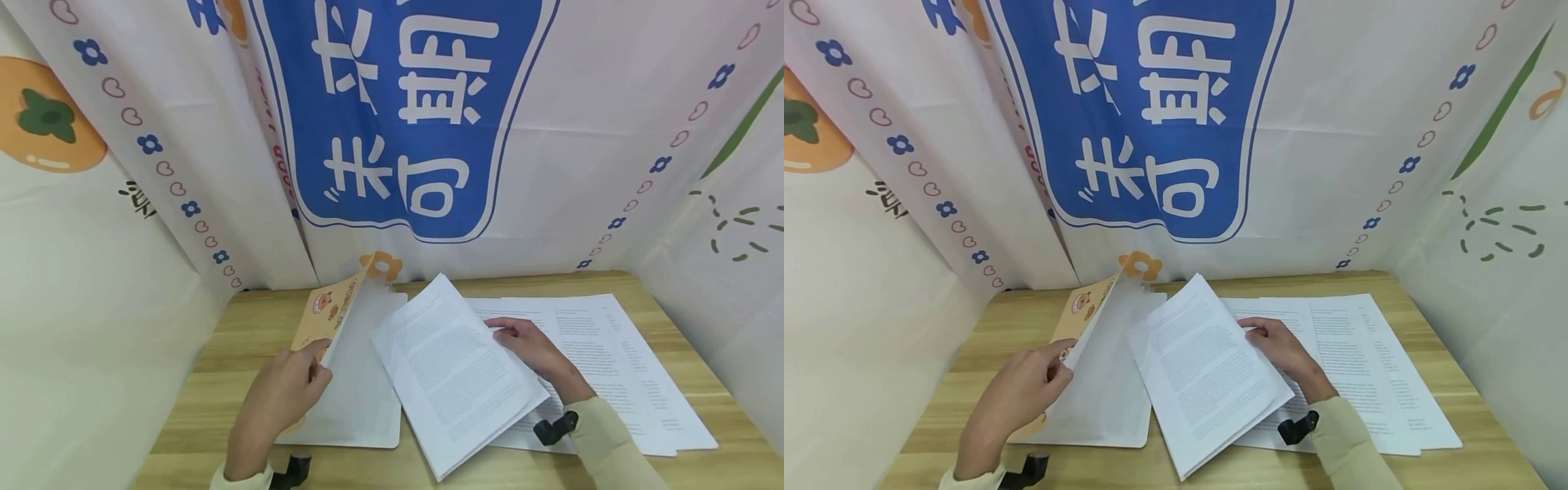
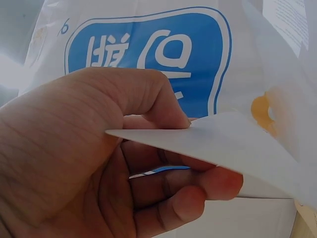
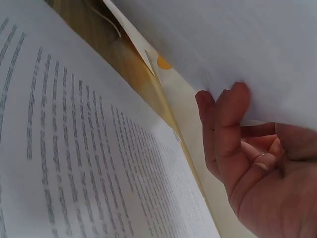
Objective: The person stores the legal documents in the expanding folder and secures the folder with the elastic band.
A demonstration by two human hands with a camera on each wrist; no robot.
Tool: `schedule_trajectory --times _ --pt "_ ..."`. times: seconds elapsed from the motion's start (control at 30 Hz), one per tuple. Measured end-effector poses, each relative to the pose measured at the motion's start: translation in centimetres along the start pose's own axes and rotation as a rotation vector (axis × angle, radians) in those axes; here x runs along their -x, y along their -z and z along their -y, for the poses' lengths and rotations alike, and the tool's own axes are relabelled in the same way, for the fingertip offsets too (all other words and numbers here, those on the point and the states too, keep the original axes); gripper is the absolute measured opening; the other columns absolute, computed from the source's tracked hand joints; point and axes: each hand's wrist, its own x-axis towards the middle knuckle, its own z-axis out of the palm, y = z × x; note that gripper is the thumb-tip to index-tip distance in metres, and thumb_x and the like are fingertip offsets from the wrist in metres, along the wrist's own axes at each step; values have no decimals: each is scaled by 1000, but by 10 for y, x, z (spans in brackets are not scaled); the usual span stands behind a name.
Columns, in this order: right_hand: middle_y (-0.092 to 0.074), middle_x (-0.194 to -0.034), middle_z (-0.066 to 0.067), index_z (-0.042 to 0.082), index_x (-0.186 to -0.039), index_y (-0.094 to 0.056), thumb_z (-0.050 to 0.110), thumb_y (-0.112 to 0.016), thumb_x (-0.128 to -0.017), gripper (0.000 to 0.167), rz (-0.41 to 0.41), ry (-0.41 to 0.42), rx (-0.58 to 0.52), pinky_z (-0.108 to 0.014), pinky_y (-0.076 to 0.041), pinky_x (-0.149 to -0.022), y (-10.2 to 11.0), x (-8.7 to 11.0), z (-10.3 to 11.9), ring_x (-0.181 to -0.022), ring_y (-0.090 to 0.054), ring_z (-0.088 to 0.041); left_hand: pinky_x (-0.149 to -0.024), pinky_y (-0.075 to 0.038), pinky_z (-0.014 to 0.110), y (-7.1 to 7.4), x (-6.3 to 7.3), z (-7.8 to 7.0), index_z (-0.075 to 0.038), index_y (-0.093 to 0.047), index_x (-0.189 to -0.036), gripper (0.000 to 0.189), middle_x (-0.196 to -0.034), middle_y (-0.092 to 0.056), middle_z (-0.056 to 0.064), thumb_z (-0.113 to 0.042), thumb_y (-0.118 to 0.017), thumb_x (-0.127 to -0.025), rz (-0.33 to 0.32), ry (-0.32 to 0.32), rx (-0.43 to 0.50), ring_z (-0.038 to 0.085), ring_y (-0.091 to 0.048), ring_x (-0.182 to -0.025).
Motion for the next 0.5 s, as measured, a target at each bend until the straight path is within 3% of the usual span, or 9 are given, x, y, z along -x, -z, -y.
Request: schedule_trajectory --times 0.27,0.5 --pt "-68 -118 -16 5 -144 -58 18 -50 -107 40 18 -93 -183 -39 -59 -66 -15 -8 3 -82 -71 -27 -42 -28 22 2 0 -1 2 -67 -130 42 -55 -42 -12 -1 -63 -88 4 2 4 2 -32 -45" --pt "-69 -118 -15 1 -147 -54 17 -51 -106 44 -1 -149 -264 -37 -59 -68 -24 -14 -2 -83 -71 -24 -42 -26 21 1 1 -3 3 -67 -130 42 -54 -40 -12 -1 -63 -89 27 14 15 2 -30 -44"
